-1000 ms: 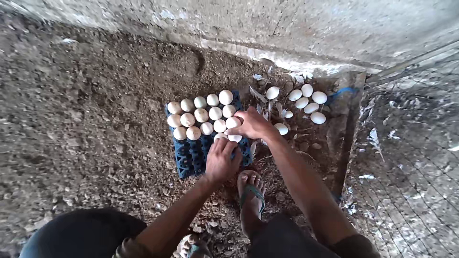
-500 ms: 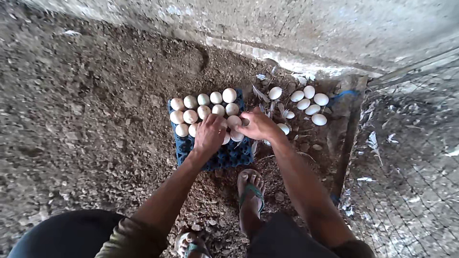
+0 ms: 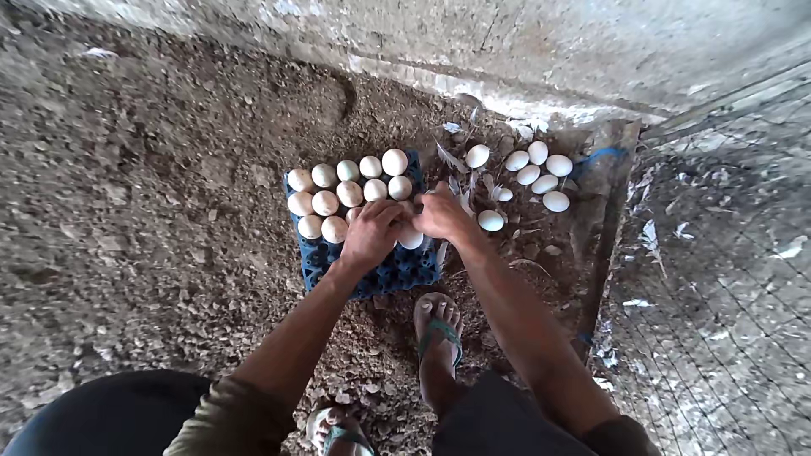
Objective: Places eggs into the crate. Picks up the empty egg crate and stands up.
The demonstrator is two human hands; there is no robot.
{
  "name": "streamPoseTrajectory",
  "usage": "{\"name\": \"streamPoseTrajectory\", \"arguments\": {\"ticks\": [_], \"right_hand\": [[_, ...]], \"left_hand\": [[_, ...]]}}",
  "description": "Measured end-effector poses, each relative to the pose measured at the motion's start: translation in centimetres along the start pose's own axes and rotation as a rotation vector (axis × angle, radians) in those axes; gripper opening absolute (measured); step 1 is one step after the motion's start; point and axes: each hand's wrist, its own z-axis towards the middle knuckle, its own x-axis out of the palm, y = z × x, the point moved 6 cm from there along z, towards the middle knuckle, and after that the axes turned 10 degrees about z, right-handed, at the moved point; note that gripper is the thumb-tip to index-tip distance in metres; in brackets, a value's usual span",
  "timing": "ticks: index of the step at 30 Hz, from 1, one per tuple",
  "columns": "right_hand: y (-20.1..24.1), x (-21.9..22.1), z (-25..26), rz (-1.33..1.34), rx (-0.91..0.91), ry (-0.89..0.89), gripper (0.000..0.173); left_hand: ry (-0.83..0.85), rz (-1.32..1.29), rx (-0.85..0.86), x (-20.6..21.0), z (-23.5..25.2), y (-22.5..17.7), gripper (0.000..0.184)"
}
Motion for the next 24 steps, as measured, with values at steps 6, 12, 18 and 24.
{"name": "streamPoseTrajectory", "arguments": {"ticks": [6,12,18,24], "right_hand": [[-3.1,-0.9,-2.0,0.376,-0.167,-0.011,0.039],[-5.8,-0.7,-6.6,0.649,-0.176,-0.116,0.03],[-6.0,0.6,-9.7,0.785,-0.087,-0.155,0.051],[-3.4,0.9,-11.0,0.877,-0.247,-0.194,0.063]], "left_hand": [[-0.034,0.108,0.038,0.3,-2.9,-2.3,0.055],[-0.054,0.102,0.038,1.8,-3.2,-2.6,0.026],[0.016,-0.032,-0.087,2.0,-3.0,-1.6,0.031],[-0.142,0.044,-0.134,-0.6,-5.5,0.1,0.037]]}}
